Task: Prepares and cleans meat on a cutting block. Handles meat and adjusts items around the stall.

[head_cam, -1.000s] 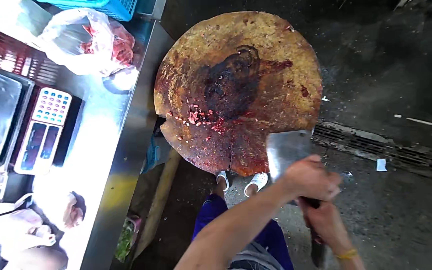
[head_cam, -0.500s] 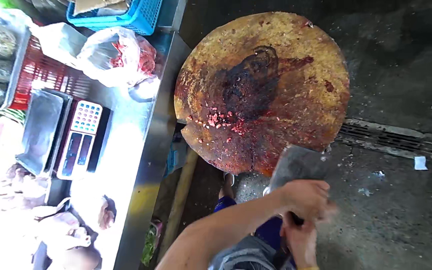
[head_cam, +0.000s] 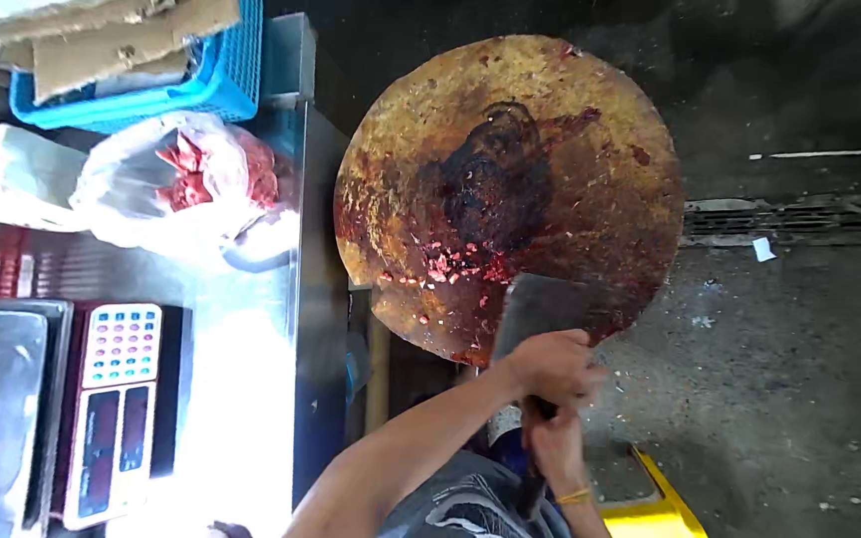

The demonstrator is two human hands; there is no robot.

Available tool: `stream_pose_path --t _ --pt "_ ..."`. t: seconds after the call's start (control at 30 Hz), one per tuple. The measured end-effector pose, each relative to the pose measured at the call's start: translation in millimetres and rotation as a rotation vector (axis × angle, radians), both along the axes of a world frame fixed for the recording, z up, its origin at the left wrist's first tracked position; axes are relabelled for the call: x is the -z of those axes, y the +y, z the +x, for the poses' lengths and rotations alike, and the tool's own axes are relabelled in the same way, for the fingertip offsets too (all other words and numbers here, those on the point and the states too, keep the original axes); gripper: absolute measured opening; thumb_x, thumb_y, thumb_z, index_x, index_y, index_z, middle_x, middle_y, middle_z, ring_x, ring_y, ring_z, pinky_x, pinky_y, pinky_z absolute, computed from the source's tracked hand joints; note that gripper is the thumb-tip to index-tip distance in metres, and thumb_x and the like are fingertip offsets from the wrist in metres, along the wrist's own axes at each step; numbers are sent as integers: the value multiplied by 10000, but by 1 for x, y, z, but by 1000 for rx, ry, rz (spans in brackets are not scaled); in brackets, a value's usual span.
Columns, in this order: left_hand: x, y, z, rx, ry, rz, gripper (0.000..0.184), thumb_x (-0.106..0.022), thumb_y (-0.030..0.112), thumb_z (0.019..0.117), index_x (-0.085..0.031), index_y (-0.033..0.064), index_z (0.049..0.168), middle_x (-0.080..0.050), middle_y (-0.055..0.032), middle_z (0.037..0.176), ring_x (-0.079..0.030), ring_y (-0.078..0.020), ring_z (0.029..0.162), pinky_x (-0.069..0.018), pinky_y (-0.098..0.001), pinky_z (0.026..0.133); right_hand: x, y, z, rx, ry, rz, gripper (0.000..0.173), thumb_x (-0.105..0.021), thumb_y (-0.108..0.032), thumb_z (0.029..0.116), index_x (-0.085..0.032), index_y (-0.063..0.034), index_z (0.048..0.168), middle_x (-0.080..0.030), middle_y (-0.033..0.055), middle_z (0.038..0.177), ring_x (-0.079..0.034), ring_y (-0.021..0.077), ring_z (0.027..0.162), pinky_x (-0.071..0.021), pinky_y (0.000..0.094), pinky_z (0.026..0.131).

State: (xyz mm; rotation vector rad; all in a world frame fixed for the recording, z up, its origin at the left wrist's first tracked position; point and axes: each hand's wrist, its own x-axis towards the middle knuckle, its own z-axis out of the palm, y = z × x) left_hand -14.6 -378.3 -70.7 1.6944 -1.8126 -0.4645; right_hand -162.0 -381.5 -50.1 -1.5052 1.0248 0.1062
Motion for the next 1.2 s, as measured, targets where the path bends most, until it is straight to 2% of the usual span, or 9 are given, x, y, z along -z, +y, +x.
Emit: stream_pose_path --t 0.07,0.2,0.3,0.37,0.47,0.67,0.9,1.07,1.2 --pt "9 6 3 -35 -45 -68 197 -636 216 906 -640 98 749 -551 -46 582 -576 -228 607 -454 -394 799 1 3 3 -19 27 -26 268 -741 -118 907 -663 9 1129 -706 86 762 -636 169 511 -580 377 492" --pt "-8 -71 -5 168 55 73 251 -578 233 998 -723 52 903 -670 -107 744 -677 -278 836 -445 -431 1054 -11 -45 -4 121 35 -125 223 -667 -76 926 -623 44 1110 -650 54 670 -592 132 459 -559 337 448" --pt "-8 -76 11 226 74 72 260 -552 213 996 -718 38 900 -644 -106 707 -655 -277 793 -420 -422 1035 -7 -44 13 168 49 -72 157 -639 -72 936 -621 32 1052 -609 38 601 -565 133 414 -544 328 416" --pt "-2 -31 29 102 25 24 225 -593 200 968 -708 49 847 -651 -97 693 -666 -266 757 -471 -421 965 0 -19 30 61 31 -45 216 -694 -111 921 -660 28 1083 -676 62 709 -621 146 497 -582 357 495" --pt "12 7 42 -90 -71 -115 230 -582 217 921 -628 83 739 -565 -58 575 -592 -227 588 -477 -395 756 1 -3 45 -85 24 -91 309 -761 -183 904 -684 -33 1163 -752 57 956 -732 138 817 -628 393 795" --pt "0 -89 36 177 7 27 279 -543 251 1000 -717 51 915 -634 -89 682 -648 -257 744 -417 -423 1048 -5 -60 41 126 49 -94 138 -645 -108 966 -623 -8 1059 -591 38 591 -540 139 396 -521 325 392" --pt "18 7 78 -196 -120 -108 215 -578 208 913 -644 91 744 -580 -44 573 -602 -201 574 -493 -385 733 1 -12 86 -176 85 -116 385 -755 -268 927 -650 -52 1227 -725 81 931 -694 179 701 -606 434 698" --pt "-3 -78 37 124 45 85 264 -573 279 1000 -746 80 991 -681 -78 744 -675 -240 817 -387 -420 1118 -8 -58 40 37 65 -157 143 -637 -104 941 -633 -6 1044 -615 27 625 -561 125 421 -536 323 407" --pt "-2 -28 60 2 45 -31 228 -596 220 964 -719 52 870 -647 -88 672 -657 -251 723 -458 -413 959 -8 -24 65 -46 121 -128 198 -701 -116 934 -678 18 1078 -677 80 732 -604 160 493 -565 383 487"
